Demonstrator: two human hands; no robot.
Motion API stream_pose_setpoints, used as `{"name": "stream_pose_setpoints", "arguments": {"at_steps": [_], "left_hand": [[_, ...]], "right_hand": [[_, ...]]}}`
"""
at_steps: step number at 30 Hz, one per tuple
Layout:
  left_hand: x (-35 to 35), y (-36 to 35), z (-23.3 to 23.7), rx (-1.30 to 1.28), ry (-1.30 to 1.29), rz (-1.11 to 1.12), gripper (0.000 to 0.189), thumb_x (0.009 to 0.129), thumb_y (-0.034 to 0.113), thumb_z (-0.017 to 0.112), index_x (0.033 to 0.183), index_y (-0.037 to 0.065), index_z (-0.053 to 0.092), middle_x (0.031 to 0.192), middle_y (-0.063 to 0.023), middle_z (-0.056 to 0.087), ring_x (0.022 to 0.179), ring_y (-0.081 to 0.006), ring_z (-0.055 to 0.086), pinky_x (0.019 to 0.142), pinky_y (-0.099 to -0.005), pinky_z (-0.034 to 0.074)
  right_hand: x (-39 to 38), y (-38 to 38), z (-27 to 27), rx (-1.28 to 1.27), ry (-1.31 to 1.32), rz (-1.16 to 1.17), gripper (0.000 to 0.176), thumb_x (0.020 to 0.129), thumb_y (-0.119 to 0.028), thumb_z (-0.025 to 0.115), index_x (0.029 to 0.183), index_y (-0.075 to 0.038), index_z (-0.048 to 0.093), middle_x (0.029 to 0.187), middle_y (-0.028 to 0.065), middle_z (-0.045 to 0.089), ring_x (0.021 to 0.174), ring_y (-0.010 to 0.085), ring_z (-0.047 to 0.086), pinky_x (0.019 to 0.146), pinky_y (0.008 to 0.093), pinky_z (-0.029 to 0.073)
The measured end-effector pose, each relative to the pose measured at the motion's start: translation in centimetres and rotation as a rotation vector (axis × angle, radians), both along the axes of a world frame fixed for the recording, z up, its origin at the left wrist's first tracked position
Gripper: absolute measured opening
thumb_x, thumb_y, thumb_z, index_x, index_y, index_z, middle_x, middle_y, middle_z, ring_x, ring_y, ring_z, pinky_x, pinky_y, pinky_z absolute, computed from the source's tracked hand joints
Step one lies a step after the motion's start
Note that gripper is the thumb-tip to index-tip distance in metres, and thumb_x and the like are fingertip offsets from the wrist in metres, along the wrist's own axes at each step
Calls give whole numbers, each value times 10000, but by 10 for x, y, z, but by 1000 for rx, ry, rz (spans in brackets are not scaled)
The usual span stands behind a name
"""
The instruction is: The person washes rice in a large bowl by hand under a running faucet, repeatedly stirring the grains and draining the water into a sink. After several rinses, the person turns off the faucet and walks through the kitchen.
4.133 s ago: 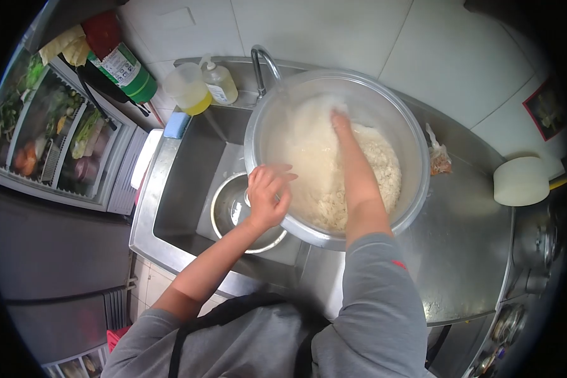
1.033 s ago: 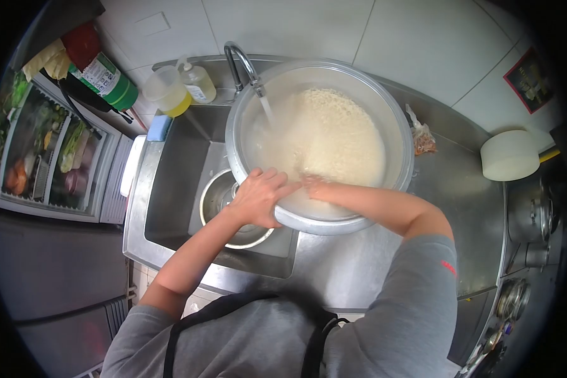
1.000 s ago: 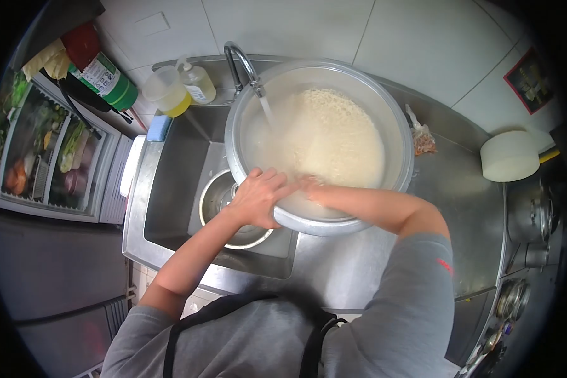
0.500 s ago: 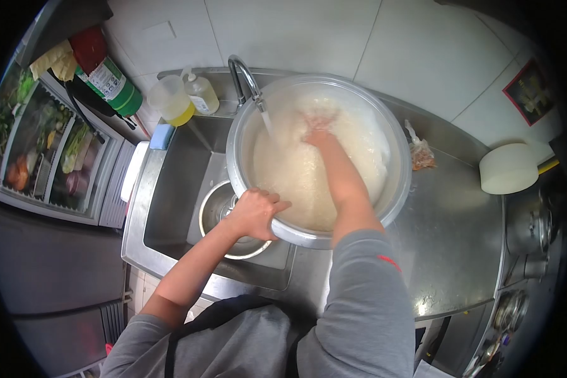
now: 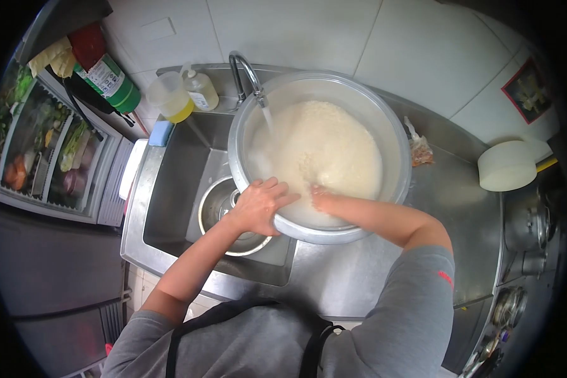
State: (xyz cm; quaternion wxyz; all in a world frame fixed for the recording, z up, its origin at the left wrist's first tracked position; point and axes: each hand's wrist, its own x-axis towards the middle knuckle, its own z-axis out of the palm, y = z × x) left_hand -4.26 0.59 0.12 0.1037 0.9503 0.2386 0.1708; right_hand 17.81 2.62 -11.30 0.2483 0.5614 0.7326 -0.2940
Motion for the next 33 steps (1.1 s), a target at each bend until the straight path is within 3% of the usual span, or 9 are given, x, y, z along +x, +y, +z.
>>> {"name": "stream_pose_setpoints", "arguments": {"at_steps": [4, 6, 10, 11, 14, 24, 28, 30, 33], "left_hand": [[-1, 2, -1, 37, 13, 2, 602, 416, 298, 694, 988, 138, 597, 862, -32, 527, 799, -203, 507, 626, -330, 430], [-1, 4, -4, 78, -16, -12, 592, 423, 298, 691, 985, 134, 598, 849, -40, 534, 785, -214, 525, 616, -338, 437], [-1, 3, -6, -86, 182, 22, 560, 443, 309, 675, 963, 114, 609, 753, -72, 553, 680, -259, 571, 587, -363, 456], [-1, 3, -7, -86, 183, 22, 553, 446, 315, 671, 956, 109, 613, 719, -81, 557, 643, -271, 580, 580, -370, 461], [-1, 2, -8, -98, 190, 40, 559, 437, 326, 671, 948, 106, 622, 692, -78, 559, 623, -268, 578, 575, -363, 463], [0, 2, -6, -71, 191, 39, 563, 426, 344, 672, 936, 109, 630, 695, -82, 563, 607, -266, 581, 564, -364, 462], [0, 3, -6, -51, 175, 11, 446, 428, 322, 687, 810, 102, 622, 716, -64, 563, 684, -242, 568, 588, -351, 451], [0, 4, -6, -35, 149, -12, 398, 428, 312, 693, 754, 99, 613, 721, -58, 559, 713, -234, 560, 596, -346, 446], [1, 4, -7, -26, 108, -5, 336, 425, 297, 699, 668, 96, 584, 713, -49, 544, 748, -221, 540, 609, -338, 438]], "right_hand": [[-36, 15, -39, 171, 568, -195, 552, 780, -130, 488, 1299, -84, 308, 1207, 149, 448, 1144, 301, 400, 940, 384, 348], [-64, 51, -7, 368, -57, 848, 503, 797, -180, 511, 1277, -159, 360, 1207, 106, 456, 1125, 230, 417, 918, 367, 367], [-67, 113, 0, -43, 1349, -679, 626, 768, -327, 549, 1320, -175, 296, 1382, 105, 243, 1296, 265, 156, 1004, 567, 166], [-63, 130, 13, -45, 1350, -678, 626, 768, -327, 549, 1320, -175, 296, 1382, 105, 243, 1296, 265, 156, 1004, 567, 166], [-37, 171, 46, 638, -391, 9, 865, 685, -407, 631, 1375, -239, 137, 1395, 147, 200, 1255, 422, 188, 869, 737, 117], [75, 106, 15, 290, -18, -348, 777, 765, -266, 532, 1375, -127, 73, 1338, 242, 261, 1251, 329, 262, 1020, 418, 235], [117, 77, -155, 312, 103, -202, 556, 816, -130, 401, 1329, -20, 215, 1182, 239, 453, 1025, 320, 502, 882, 408, 390], [-6, 13, 51, -85, 155, -379, 512, 825, -136, 398, 1306, -23, 262, 1127, 231, 497, 964, 305, 538, 824, 396, 432], [-22, 5, -19, 209, 488, -94, 490, 835, -187, 434, 1280, -27, 304, 1097, 194, 531, 947, 279, 551, 803, 432, 439]]}}
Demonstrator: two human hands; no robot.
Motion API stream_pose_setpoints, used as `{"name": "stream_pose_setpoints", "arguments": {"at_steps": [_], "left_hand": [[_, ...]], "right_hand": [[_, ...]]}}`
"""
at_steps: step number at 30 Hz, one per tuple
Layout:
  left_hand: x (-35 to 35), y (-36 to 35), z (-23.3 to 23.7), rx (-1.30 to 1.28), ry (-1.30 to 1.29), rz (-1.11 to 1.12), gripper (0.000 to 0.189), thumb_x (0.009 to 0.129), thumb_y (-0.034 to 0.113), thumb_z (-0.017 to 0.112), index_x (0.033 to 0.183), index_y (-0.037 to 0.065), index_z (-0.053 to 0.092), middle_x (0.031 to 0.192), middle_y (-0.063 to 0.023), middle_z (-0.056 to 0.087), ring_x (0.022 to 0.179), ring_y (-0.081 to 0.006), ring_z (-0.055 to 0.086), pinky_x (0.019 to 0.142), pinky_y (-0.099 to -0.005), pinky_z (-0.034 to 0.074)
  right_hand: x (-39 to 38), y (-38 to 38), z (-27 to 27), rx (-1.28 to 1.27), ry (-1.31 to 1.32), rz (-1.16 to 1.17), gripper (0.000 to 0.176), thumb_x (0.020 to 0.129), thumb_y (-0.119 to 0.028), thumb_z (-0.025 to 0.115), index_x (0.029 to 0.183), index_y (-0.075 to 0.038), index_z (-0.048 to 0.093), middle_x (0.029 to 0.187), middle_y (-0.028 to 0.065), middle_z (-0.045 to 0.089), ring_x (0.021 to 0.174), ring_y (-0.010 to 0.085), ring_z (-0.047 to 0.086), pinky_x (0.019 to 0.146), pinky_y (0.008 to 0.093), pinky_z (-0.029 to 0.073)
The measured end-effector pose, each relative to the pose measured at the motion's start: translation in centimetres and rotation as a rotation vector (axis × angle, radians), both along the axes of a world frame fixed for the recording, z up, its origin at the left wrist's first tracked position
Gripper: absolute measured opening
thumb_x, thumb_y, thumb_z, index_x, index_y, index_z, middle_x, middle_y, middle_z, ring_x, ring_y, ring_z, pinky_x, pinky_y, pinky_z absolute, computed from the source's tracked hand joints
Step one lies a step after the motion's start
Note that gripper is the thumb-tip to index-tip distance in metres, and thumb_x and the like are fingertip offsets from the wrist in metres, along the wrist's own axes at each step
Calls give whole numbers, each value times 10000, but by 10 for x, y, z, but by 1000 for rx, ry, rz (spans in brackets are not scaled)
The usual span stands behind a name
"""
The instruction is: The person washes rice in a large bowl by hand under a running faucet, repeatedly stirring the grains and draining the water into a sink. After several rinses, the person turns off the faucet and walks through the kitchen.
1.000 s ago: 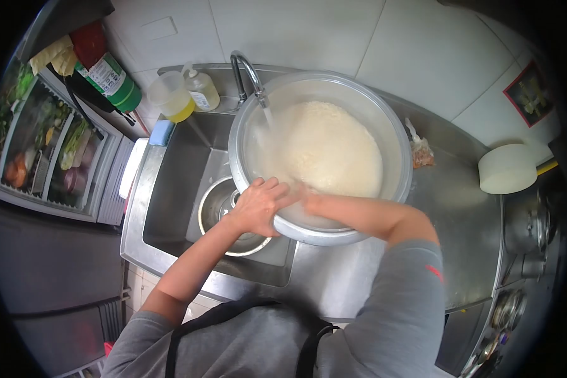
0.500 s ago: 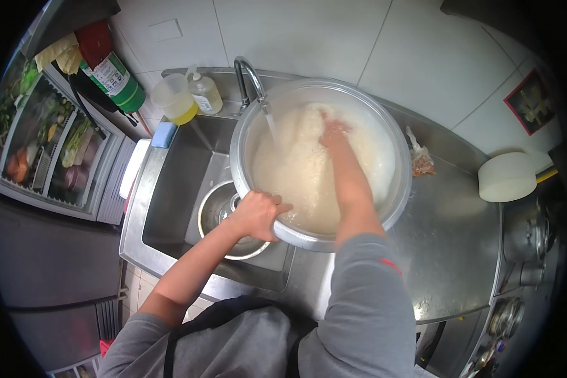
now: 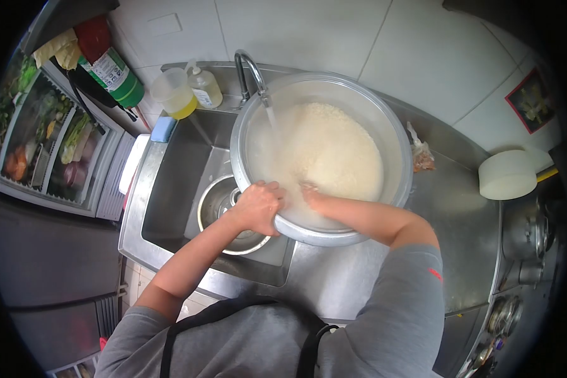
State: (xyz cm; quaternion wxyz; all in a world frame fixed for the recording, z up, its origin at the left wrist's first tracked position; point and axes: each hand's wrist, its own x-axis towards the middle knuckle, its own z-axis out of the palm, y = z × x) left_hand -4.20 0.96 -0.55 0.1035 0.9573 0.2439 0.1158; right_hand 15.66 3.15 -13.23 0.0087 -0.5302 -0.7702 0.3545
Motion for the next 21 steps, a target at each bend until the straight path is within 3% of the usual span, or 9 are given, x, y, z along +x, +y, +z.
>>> {"name": "stream_pose_setpoints", "arguments": {"at_steps": [4, 8, 10, 11, 13, 15, 18, 20, 21], "left_hand": [[0, 0, 2, -9, 7, -5, 336, 421, 299, 691, 662, 90, 587, 701, -59, 532, 723, -234, 550, 596, -351, 444], [0, -1, -2, -67, 56, 30, 352, 424, 303, 679, 681, 78, 594, 695, -79, 530, 661, -268, 562, 564, -376, 453], [-1, -1, 0, -65, 52, 35, 355, 426, 305, 675, 686, 76, 596, 686, -84, 529, 642, -275, 562, 558, -379, 454], [-1, -2, 1, -64, 51, 40, 359, 429, 307, 671, 692, 74, 598, 676, -90, 528, 624, -282, 562, 552, -383, 454], [-1, -2, 0, -66, 55, 49, 361, 431, 308, 669, 697, 74, 601, 666, -92, 532, 620, -283, 563, 554, -383, 454], [-1, -2, -1, -66, 56, 54, 364, 432, 309, 667, 703, 75, 603, 655, -93, 535, 616, -284, 564, 555, -383, 454], [-1, -2, -1, -35, 19, 34, 371, 430, 308, 665, 714, 76, 607, 647, -97, 546, 609, -286, 567, 553, -385, 454], [0, -3, -1, -30, 27, 39, 375, 429, 308, 666, 719, 77, 609, 645, -97, 551, 604, -287, 568, 553, -384, 454], [-1, -3, 0, -31, 25, 37, 375, 429, 308, 666, 719, 77, 609, 645, -97, 551, 604, -287, 568, 553, -384, 454]], "right_hand": [[-31, 34, -6, 170, 213, 131, 505, 832, -235, 456, 1275, -36, 317, 1090, 177, 541, 978, 270, 539, 855, 443, 408], [-42, 116, -48, 332, 491, -122, 522, 830, -283, 478, 1270, -45, 330, 1082, 160, 551, 1008, 261, 528, 908, 455, 377], [-46, 147, -30, 593, -79, -297, 622, 794, -427, 507, 1296, -114, 315, 1201, 121, 481, 1169, 249, 405, 1001, 537, 217], [-40, 151, -14, 594, -75, -297, 622, 794, -427, 507, 1296, -114, 315, 1201, 121, 481, 1169, 249, 405, 1001, 537, 217], [-24, 137, 66, 598, -858, 56, 745, 729, -559, 518, 1326, -187, 271, 1344, 105, 320, 1274, 277, 234, 1007, 598, 78], [6, 156, 53, 496, -975, -134, 863, 656, -608, 568, 1348, -230, 218, 1415, 93, 158, 1299, 312, 144, 950, 672, 77], [53, 148, 54, 360, -799, -362, 919, 656, -552, 607, 1372, -214, 141, 1395, 143, 209, 1287, 332, 186, 982, 606, 151], [83, 142, 36, 282, -622, -501, 887, 675, -479, 615, 1370, -186, 148, 1290, 208, 368, 1191, 359, 359, 944, 586, 250], [89, 133, 33, 281, -625, -502, 887, 675, -479, 615, 1370, -186, 148, 1290, 208, 368, 1191, 359, 359, 944, 586, 250]]}}
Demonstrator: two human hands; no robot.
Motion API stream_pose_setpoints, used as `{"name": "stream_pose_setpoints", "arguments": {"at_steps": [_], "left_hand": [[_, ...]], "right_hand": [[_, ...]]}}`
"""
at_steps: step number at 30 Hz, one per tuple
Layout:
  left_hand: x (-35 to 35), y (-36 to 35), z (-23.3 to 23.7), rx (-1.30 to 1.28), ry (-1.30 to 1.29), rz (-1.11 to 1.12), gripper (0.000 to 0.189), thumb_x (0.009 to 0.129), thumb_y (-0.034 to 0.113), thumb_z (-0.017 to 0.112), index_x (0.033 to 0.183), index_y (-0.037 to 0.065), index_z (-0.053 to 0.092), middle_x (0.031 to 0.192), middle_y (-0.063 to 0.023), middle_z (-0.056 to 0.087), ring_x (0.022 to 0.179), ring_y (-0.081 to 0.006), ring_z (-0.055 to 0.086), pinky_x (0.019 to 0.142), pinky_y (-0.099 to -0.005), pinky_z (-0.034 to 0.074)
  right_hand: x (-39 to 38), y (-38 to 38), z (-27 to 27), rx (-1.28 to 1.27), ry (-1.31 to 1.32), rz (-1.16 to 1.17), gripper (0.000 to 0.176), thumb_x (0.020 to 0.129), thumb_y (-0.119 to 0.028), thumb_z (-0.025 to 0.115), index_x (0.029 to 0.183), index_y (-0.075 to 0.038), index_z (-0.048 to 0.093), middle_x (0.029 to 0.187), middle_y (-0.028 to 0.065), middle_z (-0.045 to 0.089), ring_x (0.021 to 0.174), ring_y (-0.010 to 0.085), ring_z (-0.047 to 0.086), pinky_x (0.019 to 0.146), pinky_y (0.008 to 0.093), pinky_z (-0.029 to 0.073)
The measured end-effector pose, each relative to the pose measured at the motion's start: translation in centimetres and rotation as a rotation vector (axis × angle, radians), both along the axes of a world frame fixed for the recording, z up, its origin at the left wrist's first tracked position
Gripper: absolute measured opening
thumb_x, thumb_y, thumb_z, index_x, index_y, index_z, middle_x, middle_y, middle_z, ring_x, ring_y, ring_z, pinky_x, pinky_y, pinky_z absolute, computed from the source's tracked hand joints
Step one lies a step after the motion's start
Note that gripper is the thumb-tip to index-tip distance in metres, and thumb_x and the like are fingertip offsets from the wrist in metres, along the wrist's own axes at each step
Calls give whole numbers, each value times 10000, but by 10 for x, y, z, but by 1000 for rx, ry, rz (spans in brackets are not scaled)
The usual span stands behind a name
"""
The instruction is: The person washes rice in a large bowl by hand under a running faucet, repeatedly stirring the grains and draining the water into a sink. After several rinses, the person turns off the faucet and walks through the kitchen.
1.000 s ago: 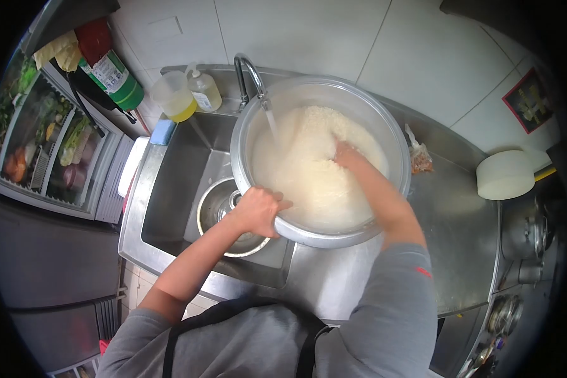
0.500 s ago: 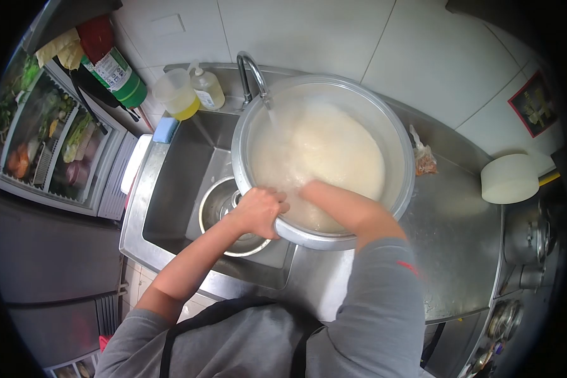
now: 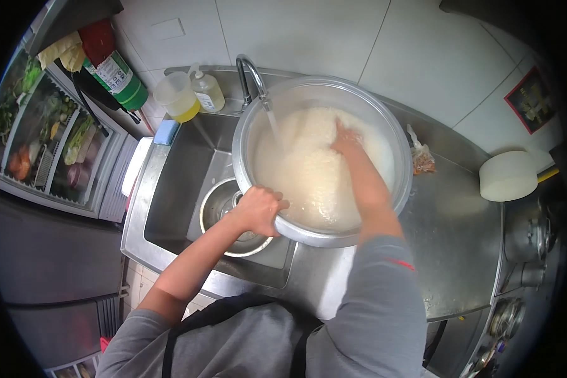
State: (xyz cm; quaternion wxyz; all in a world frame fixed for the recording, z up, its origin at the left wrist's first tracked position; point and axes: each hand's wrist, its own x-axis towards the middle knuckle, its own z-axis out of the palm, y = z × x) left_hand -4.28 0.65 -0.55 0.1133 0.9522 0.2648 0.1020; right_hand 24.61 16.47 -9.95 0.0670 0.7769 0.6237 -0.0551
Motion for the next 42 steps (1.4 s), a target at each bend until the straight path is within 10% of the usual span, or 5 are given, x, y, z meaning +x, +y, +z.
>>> {"name": "stream_pose_setpoints", "arguments": {"at_steps": [16, 20, 25, 32, 42], "left_hand": [[3, 2, 0, 16, -33, -39, 338, 437, 320, 675, 658, 82, 581, 694, -82, 536, 656, -263, 549, 598, -365, 441], [4, 1, 3, -37, 26, 0, 340, 439, 313, 678, 667, 76, 588, 699, -84, 536, 657, -270, 552, 586, -376, 449], [2, 0, -1, -5, 24, -4, 351, 454, 331, 677, 671, 70, 590, 667, -87, 536, 636, -280, 563, 561, -379, 451], [3, 0, 0, 26, -9, -7, 363, 459, 347, 678, 670, 66, 588, 644, -92, 538, 607, -279, 568, 555, -374, 454], [4, 0, 0, 10, -2, -12, 356, 443, 332, 676, 661, 69, 577, 676, -80, 544, 595, -277, 562, 571, -374, 453]], "right_hand": [[-123, -87, -36, -390, 988, 909, 418, 849, -388, 410, 1097, -62, 493, 963, 149, 554, 935, 245, 536, 823, 358, 430], [-131, 1, -57, -1739, 2423, 560, 406, 856, -396, 397, 1099, -84, 493, 1003, 130, 541, 983, 230, 515, 854, 343, 418], [-95, 29, -26, 180, -36, 571, 645, 775, -525, 463, 1264, -118, 356, 1310, 149, 345, 1230, 259, 307, 1045, 461, 149], [-5, -2, 13, -76, 26, -3, 795, 734, -479, 553, 1360, -143, 198, 1344, 250, 243, 1217, 411, 274, 988, 518, 226], [-29, -101, -51, -581, 154, 460, 580, 805, -346, 473, 1225, 43, 382, 1242, 262, 384, 1102, 346, 431, 916, 444, 339]]}}
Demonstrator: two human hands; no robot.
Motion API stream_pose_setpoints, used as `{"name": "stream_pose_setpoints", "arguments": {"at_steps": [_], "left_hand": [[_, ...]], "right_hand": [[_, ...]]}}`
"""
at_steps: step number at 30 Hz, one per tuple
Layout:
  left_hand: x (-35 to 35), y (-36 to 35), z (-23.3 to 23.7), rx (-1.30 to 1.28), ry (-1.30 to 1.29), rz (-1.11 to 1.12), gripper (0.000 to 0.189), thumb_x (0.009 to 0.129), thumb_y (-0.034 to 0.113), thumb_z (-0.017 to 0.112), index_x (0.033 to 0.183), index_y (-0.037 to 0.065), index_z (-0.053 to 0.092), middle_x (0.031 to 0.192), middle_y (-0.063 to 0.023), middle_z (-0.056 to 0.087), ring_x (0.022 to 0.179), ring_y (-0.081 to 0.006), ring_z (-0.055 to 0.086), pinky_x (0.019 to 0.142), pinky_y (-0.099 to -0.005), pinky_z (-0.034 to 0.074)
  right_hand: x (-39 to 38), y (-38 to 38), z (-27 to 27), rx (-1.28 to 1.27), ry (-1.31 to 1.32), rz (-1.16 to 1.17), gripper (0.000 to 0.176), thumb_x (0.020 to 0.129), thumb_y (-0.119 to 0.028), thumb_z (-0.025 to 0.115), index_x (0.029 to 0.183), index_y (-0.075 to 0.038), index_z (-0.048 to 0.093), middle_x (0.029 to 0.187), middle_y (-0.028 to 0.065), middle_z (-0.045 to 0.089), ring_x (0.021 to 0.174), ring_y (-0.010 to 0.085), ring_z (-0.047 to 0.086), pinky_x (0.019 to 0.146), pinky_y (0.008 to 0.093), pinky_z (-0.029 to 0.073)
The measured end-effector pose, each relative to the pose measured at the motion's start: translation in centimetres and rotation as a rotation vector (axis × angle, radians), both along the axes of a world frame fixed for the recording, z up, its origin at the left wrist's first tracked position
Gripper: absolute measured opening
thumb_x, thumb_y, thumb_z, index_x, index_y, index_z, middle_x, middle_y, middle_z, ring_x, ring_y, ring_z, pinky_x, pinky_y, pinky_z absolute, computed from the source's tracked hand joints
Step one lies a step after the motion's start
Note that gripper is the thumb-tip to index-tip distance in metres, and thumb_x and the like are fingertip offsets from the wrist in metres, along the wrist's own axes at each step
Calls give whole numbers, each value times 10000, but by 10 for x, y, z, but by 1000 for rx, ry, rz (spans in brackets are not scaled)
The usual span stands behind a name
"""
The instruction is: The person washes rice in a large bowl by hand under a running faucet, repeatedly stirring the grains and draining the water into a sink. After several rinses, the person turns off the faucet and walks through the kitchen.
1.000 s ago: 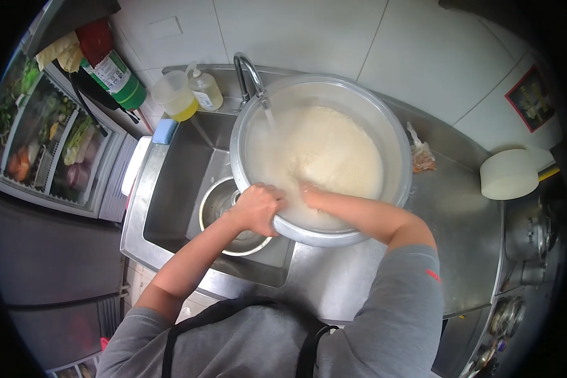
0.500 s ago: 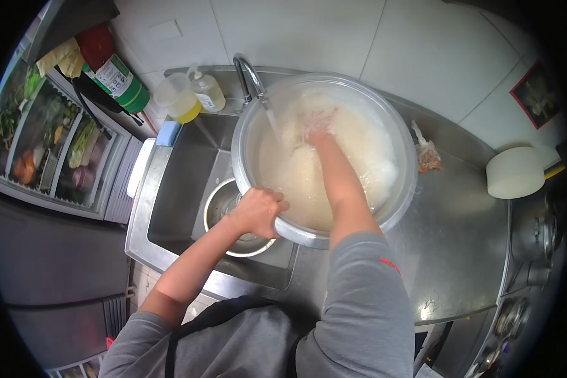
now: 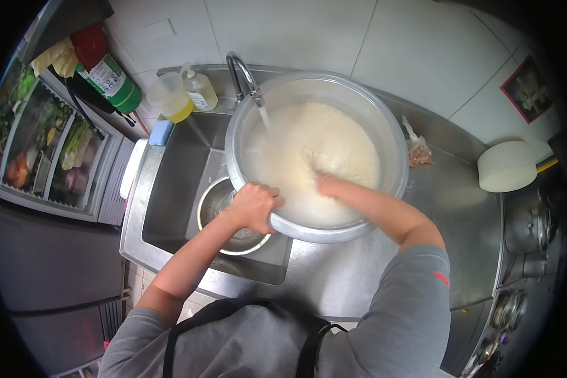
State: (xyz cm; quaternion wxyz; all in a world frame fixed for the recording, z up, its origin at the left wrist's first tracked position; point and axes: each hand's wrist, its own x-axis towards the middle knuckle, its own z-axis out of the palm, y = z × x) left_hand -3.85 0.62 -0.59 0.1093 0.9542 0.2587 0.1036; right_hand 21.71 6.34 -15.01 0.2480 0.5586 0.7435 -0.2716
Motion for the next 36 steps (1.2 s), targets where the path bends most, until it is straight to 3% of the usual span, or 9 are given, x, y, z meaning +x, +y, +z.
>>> {"name": "stream_pose_setpoints", "arguments": {"at_steps": [2, 11, 14, 16, 25, 29, 32, 35, 36], "left_hand": [[0, 0, 0, 3, 38, -6, 349, 441, 332, 677, 654, 75, 574, 697, -72, 540, 610, -270, 555, 571, -368, 448], [0, 1, 1, -21, 17, 8, 334, 436, 300, 670, 666, 74, 584, 695, -71, 530, 646, -255, 555, 562, -371, 458], [-1, 1, 0, -42, 37, 16, 328, 439, 290, 661, 670, 70, 584, 674, -76, 534, 628, -265, 563, 548, -373, 457], [-1, 2, 3, -55, 77, 14, 356, 452, 312, 670, 707, 74, 603, 682, -90, 547, 632, -270, 574, 554, -368, 462], [-2, 2, -2, -30, 15, 2, 347, 449, 307, 662, 689, 68, 586, 655, -84, 542, 592, -282, 568, 529, -381, 455], [-2, 1, -2, -23, 32, 9, 343, 456, 321, 661, 686, 77, 586, 670, -79, 546, 604, -270, 571, 540, -369, 456], [-1, 2, -1, -7, 13, -17, 326, 455, 312, 659, 675, 86, 581, 666, -73, 541, 600, -262, 569, 542, -362, 454], [0, 1, -1, -18, -33, -7, 316, 446, 302, 659, 668, 91, 577, 653, -68, 531, 591, -258, 564, 544, -362, 451], [0, 1, -1, -19, -31, -7, 316, 446, 302, 659, 668, 91, 577, 653, -68, 531, 591, -258, 564, 544, -362, 451]], "right_hand": [[-32, -11, 11, -166, 236, -67, 629, 808, -365, 459, 1250, 62, 326, 1283, 259, 341, 1175, 345, 368, 969, 452, 280], [-99, 72, -8, 492, 730, 98, 633, 760, -369, 525, 1276, -49, 348, 1322, 202, 310, 1208, 300, 334, 1001, 487, 228], [-89, 177, -91, 553, 1561, -202, 641, 744, -370, 546, 1285, -86, 355, 1335, 183, 299, 1218, 285, 322, 1012, 498, 210], [-69, 142, 29, 712, -158, 39, 760, 703, -424, 578, 1338, -165, 251, 1398, 112, 206, 1292, 267, 185, 1035, 531, 85], [49, 79, 57, 436, -122, -413, 820, 738, -258, 609, 1371, -271, 87, 1310, 244, 301, 1103, 370, 448, 872, 504, 391], [74, 43, -35, 330, 67, -562, 765, 779, -99, 498, 1354, -27, -1, 1128, 310, 442, 886, 347, 556, 784, 443, 440], [11, -11, 14, 79, 219, -464, 629, 785, -45, 431, 1299, 65, 86, 1095, 294, 464, 855, 355, 548, 803, 426, 426], [18, -22, -139, 401, 353, -133, 474, 786, -42, 425, 1247, 28, 344, 1021, 239, 531, 879, 350, 539, 811, 432, 412], [-19, -29, -73, 252, 420, -51, 490, 777, -78, 441, 1249, 15, 346, 1040, 232, 520, 908, 344, 520, 826, 441, 396]]}}
